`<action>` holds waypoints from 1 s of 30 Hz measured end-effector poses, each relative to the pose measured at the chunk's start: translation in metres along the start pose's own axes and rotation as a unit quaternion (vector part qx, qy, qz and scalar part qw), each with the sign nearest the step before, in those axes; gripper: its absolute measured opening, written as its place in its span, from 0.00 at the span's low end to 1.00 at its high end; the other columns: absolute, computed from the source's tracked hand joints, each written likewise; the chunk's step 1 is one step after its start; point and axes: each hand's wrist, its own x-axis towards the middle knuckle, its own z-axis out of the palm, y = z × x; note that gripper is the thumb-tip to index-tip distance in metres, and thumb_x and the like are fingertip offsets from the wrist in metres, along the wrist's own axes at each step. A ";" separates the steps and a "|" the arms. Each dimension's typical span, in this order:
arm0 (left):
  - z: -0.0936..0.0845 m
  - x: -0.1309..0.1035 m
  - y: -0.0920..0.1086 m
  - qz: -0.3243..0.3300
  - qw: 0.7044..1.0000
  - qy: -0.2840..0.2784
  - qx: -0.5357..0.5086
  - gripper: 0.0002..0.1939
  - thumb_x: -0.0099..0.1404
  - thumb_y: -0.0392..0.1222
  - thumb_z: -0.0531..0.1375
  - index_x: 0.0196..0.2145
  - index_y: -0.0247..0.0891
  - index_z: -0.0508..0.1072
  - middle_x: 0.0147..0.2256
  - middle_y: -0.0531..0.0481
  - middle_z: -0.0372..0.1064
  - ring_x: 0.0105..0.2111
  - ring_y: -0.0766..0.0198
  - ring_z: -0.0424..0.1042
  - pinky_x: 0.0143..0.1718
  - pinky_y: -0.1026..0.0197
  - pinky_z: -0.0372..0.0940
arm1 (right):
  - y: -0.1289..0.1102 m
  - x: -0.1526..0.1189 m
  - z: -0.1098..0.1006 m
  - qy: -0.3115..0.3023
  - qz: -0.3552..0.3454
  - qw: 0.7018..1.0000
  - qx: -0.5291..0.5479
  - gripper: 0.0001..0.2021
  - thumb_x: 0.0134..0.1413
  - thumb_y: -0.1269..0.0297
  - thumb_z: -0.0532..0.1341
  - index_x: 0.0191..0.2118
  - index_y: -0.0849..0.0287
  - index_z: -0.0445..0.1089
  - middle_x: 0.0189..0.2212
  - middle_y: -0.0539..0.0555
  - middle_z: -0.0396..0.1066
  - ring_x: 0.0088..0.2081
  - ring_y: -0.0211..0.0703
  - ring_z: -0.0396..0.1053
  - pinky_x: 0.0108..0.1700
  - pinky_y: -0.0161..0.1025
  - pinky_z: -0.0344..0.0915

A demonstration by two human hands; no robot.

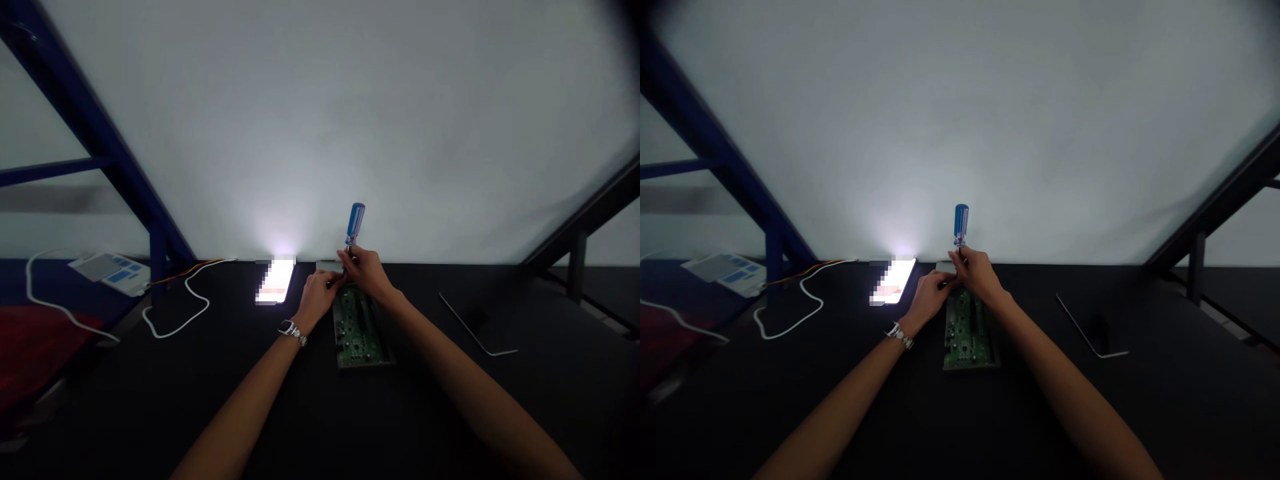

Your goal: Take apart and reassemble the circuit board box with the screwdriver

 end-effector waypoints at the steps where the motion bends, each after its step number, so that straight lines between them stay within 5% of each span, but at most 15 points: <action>1: 0.000 0.000 0.000 0.003 1.000 -0.001 0.006 0.11 0.67 0.45 0.59 0.43 0.45 0.79 0.37 0.48 0.77 0.38 0.59 0.73 0.43 0.57 0.66 | -0.001 0.000 0.000 -0.001 0.002 1.000 0.004 0.15 0.62 0.52 0.55 0.31 0.57 0.65 0.21 0.50 0.70 0.21 0.38 0.69 0.25 0.35 0.65; 6: -0.002 0.001 0.004 0.024 0.999 -0.006 0.027 0.10 0.67 0.43 0.59 0.43 0.43 0.80 0.36 0.48 0.77 0.39 0.58 0.73 0.44 0.57 0.66 | -0.006 0.000 -0.010 -0.026 0.031 0.999 0.027 0.14 0.60 0.53 0.57 0.31 0.59 0.67 0.23 0.52 0.72 0.22 0.39 0.71 0.25 0.36 0.68; 14: -0.008 0.001 0.008 0.018 0.998 -0.022 0.048 0.11 0.66 0.42 0.60 0.44 0.45 0.79 0.38 0.48 0.76 0.40 0.58 0.73 0.45 0.56 0.65 | -0.010 -0.002 -0.030 -0.125 0.060 0.983 0.121 0.15 0.59 0.62 0.57 0.50 0.61 0.68 0.39 0.59 0.76 0.33 0.45 0.76 0.28 0.39 0.74; 24: -0.006 -0.004 0.002 0.006 1.000 -0.019 0.001 0.12 0.68 0.44 0.58 0.45 0.44 0.78 0.40 0.47 0.75 0.42 0.59 0.72 0.48 0.55 0.65 | -0.009 -0.001 -0.022 -0.096 0.042 0.992 0.068 0.10 0.59 0.59 0.59 0.39 0.59 0.73 0.34 0.56 0.77 0.30 0.43 0.75 0.32 0.39 0.72; 30: -0.018 0.014 0.006 0.020 0.998 -0.023 -0.049 0.10 0.63 0.46 0.62 0.40 0.40 0.77 0.39 0.48 0.76 0.41 0.58 0.73 0.44 0.58 0.66 | -0.009 0.000 -0.022 -0.077 0.027 0.996 0.029 0.09 0.58 0.59 0.60 0.35 0.59 0.73 0.29 0.54 0.76 0.30 0.43 0.73 0.32 0.38 0.69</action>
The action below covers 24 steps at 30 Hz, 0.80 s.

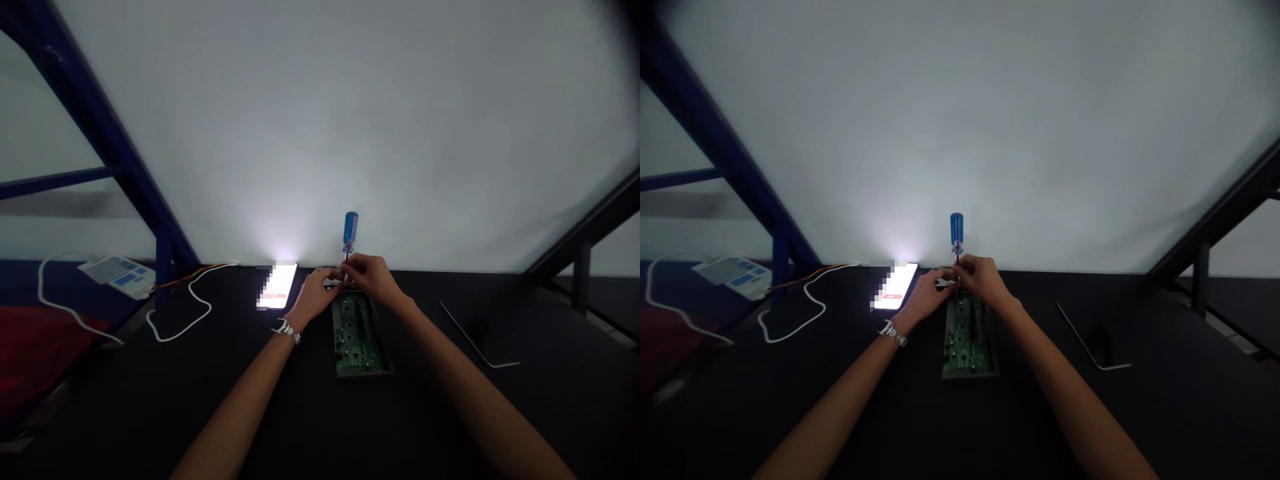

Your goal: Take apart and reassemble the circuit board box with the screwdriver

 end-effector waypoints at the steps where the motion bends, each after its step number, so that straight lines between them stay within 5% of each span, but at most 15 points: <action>1: -0.001 0.003 0.000 -0.002 1.000 -0.010 -0.012 0.10 0.62 0.46 0.63 0.38 0.39 0.77 0.38 0.48 0.76 0.40 0.59 0.74 0.43 0.59 0.66 | 0.000 0.000 0.000 0.006 -0.001 1.000 -0.001 0.09 0.57 0.58 0.60 0.34 0.59 0.72 0.28 0.53 0.75 0.29 0.42 0.73 0.31 0.37 0.68; 4: 0.002 0.008 0.001 -0.012 0.999 -0.018 -0.029 0.10 0.60 0.47 0.64 0.34 0.38 0.76 0.34 0.50 0.76 0.36 0.61 0.74 0.39 0.61 0.66 | 0.001 0.000 0.002 0.022 -0.004 1.000 0.014 0.11 0.55 0.57 0.61 0.29 0.59 0.69 0.24 0.51 0.72 0.26 0.40 0.70 0.28 0.35 0.64; 11: 0.018 -0.003 0.005 -0.032 0.996 0.075 -0.028 0.08 0.60 0.45 0.65 0.33 0.38 0.76 0.33 0.51 0.77 0.34 0.62 0.75 0.37 0.62 0.65 | 0.004 -0.001 0.009 0.063 0.015 0.997 0.039 0.16 0.52 0.52 0.64 0.25 0.58 0.63 0.19 0.47 0.66 0.22 0.38 0.64 0.25 0.34 0.60; 16: 0.019 -0.005 0.007 -0.034 0.996 0.073 -0.033 0.08 0.63 0.45 0.63 0.34 0.38 0.78 0.32 0.50 0.78 0.34 0.61 0.76 0.36 0.61 0.66 | 0.006 0.000 0.010 0.081 0.018 0.996 0.044 0.17 0.51 0.52 0.65 0.24 0.57 0.61 0.18 0.46 0.64 0.21 0.36 0.63 0.23 0.34 0.60; 24: 0.016 -0.005 0.004 -0.007 0.999 0.043 -0.024 0.08 0.66 0.43 0.61 0.38 0.40 0.79 0.37 0.49 0.79 0.37 0.58 0.77 0.44 0.57 0.68 | -0.008 0.001 -0.010 -0.060 0.043 0.990 0.120 0.15 0.55 0.57 0.61 0.46 0.59 0.71 0.40 0.58 0.75 0.34 0.44 0.74 0.26 0.36 0.71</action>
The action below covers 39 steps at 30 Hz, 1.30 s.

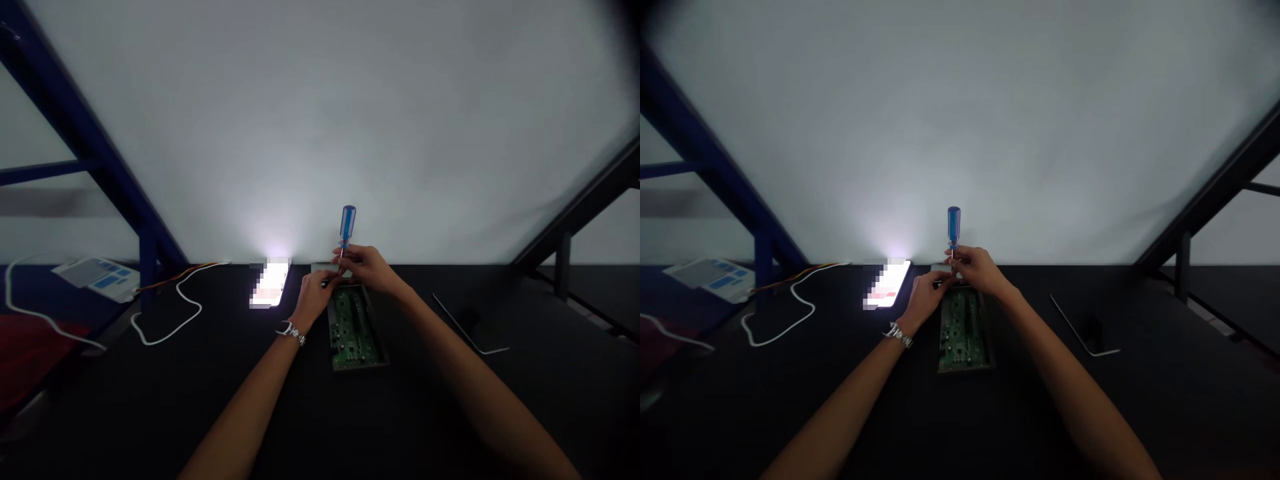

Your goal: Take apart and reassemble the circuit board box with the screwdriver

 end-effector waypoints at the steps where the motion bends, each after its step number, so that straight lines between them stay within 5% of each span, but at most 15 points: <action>1: -0.001 0.000 -0.001 0.005 1.000 -0.004 0.001 0.08 0.66 0.42 0.61 0.38 0.41 0.79 0.38 0.49 0.79 0.39 0.58 0.77 0.45 0.57 0.67 | -0.001 0.000 -0.001 0.004 -0.002 1.000 -0.005 0.15 0.56 0.58 0.61 0.46 0.59 0.72 0.40 0.58 0.76 0.34 0.44 0.74 0.27 0.37 0.72; 6: -0.004 0.000 -0.001 0.014 0.999 -0.026 -0.041 0.09 0.64 0.43 0.62 0.41 0.40 0.77 0.41 0.48 0.78 0.42 0.59 0.76 0.47 0.58 0.67 | 0.004 0.001 0.002 0.072 -0.030 0.995 -0.070 0.11 0.53 0.56 0.63 0.33 0.60 0.73 0.26 0.53 0.74 0.28 0.42 0.73 0.30 0.39 0.70; 10: -0.001 0.001 0.003 -0.005 0.997 0.019 -0.071 0.11 0.59 0.45 0.66 0.38 0.38 0.75 0.37 0.49 0.77 0.37 0.61 0.75 0.41 0.61 0.68 | 0.008 0.004 0.007 0.105 -0.054 0.989 -0.088 0.15 0.52 0.53 0.65 0.25 0.58 0.65 0.20 0.49 0.67 0.23 0.38 0.66 0.26 0.35 0.62; 18: 0.004 0.001 0.005 -0.036 0.997 0.049 -0.051 0.08 0.62 0.44 0.63 0.32 0.37 0.76 0.30 0.50 0.77 0.31 0.62 0.75 0.34 0.62 0.67 | 0.013 0.007 0.017 0.178 -0.081 0.970 -0.148 0.19 0.52 0.53 0.64 0.21 0.57 0.58 0.17 0.45 0.58 0.21 0.34 0.55 0.24 0.34 0.53; 23: -0.001 0.000 0.006 -0.011 0.999 0.013 -0.043 0.07 0.65 0.40 0.61 0.37 0.38 0.79 0.34 0.50 0.79 0.33 0.61 0.76 0.37 0.61 0.67 | 0.010 0.006 0.009 0.108 -0.070 0.985 -0.114 0.09 0.55 0.58 0.63 0.33 0.59 0.70 0.27 0.51 0.72 0.27 0.38 0.67 0.30 0.36 0.65; 27: -0.005 0.001 0.005 0.002 0.999 -0.020 -0.045 0.08 0.66 0.40 0.60 0.40 0.40 0.79 0.36 0.51 0.79 0.34 0.61 0.76 0.38 0.61 0.67 | 0.003 0.003 0.001 0.020 -0.024 0.999 -0.043 0.15 0.57 0.60 0.60 0.48 0.59 0.71 0.39 0.58 0.76 0.33 0.43 0.73 0.31 0.40 0.71; 34: -0.006 0.001 0.003 -0.022 0.993 -0.019 -0.113 0.10 0.63 0.40 0.63 0.43 0.38 0.77 0.41 0.47 0.78 0.40 0.60 0.76 0.44 0.58 0.69 | 0.003 0.003 0.003 0.046 -0.045 0.994 -0.092 0.08 0.54 0.60 0.62 0.35 0.59 0.73 0.27 0.53 0.74 0.29 0.42 0.72 0.33 0.40 0.70; 39: 0.000 0.001 0.002 -0.052 0.995 0.015 -0.088 0.10 0.58 0.44 0.67 0.33 0.36 0.76 0.33 0.47 0.77 0.32 0.61 0.75 0.36 0.60 0.69 | 0.007 0.006 0.005 0.096 -0.069 0.985 -0.129 0.14 0.53 0.56 0.64 0.24 0.58 0.64 0.20 0.48 0.67 0.23 0.36 0.64 0.27 0.36 0.60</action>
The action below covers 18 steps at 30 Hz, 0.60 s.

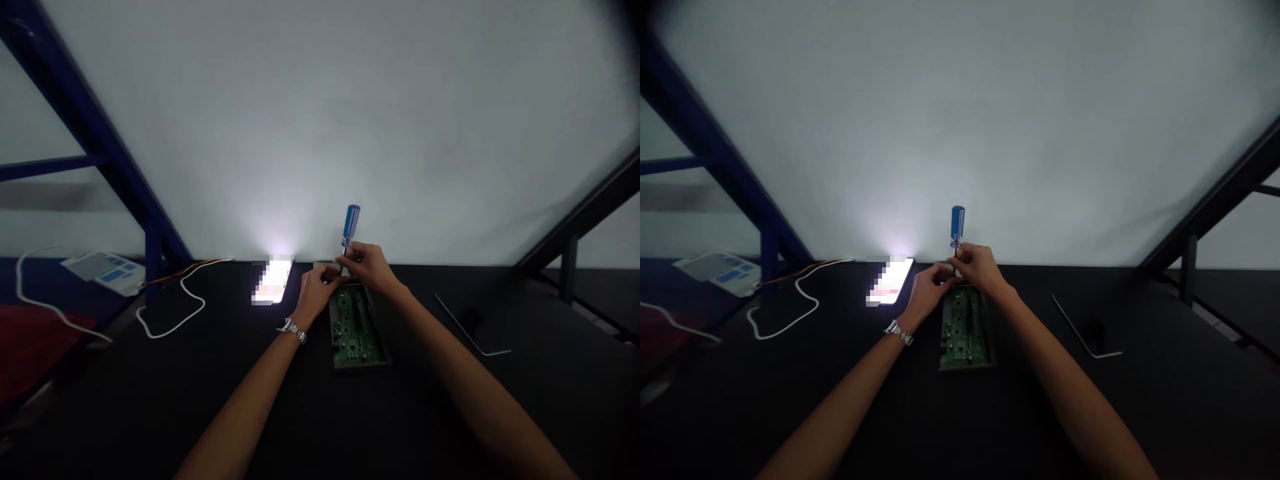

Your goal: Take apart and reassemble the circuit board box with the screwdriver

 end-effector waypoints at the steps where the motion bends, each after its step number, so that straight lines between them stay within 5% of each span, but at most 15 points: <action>1: 0.001 0.000 0.000 -0.001 1.000 0.006 0.008 0.10 0.58 0.45 0.66 0.32 0.36 0.76 0.31 0.48 0.77 0.31 0.61 0.75 0.34 0.61 0.69 | 0.001 0.000 0.001 0.009 -0.007 1.000 -0.008 0.15 0.53 0.55 0.64 0.23 0.58 0.62 0.19 0.47 0.65 0.22 0.35 0.62 0.27 0.35 0.59; 9: 0.002 -0.002 0.003 0.011 0.998 0.007 0.060 0.08 0.62 0.44 0.64 0.32 0.36 0.78 0.30 0.50 0.77 0.29 0.63 0.74 0.34 0.62 0.66 | 0.005 0.000 0.010 0.051 -0.022 0.998 -0.033 0.17 0.52 0.55 0.65 0.22 0.58 0.61 0.18 0.45 0.61 0.22 0.34 0.58 0.27 0.35 0.56; 15: -0.002 -0.003 0.002 0.041 0.997 -0.041 0.055 0.09 0.66 0.41 0.59 0.38 0.38 0.79 0.36 0.50 0.79 0.35 0.60 0.76 0.39 0.61 0.67 | -0.001 -0.001 -0.005 -0.084 -0.005 0.996 0.028 0.11 0.58 0.59 0.60 0.42 0.59 0.74 0.36 0.55 0.77 0.32 0.42 0.72 0.33 0.38 0.67; 18: -0.004 -0.003 0.001 0.055 0.996 -0.065 0.039 0.09 0.67 0.40 0.58 0.41 0.39 0.78 0.39 0.49 0.79 0.39 0.59 0.77 0.42 0.59 0.67 | -0.001 -0.001 -0.009 -0.070 -0.008 0.998 0.005 0.10 0.57 0.60 0.61 0.39 0.59 0.75 0.32 0.54 0.77 0.30 0.41 0.71 0.32 0.39 0.66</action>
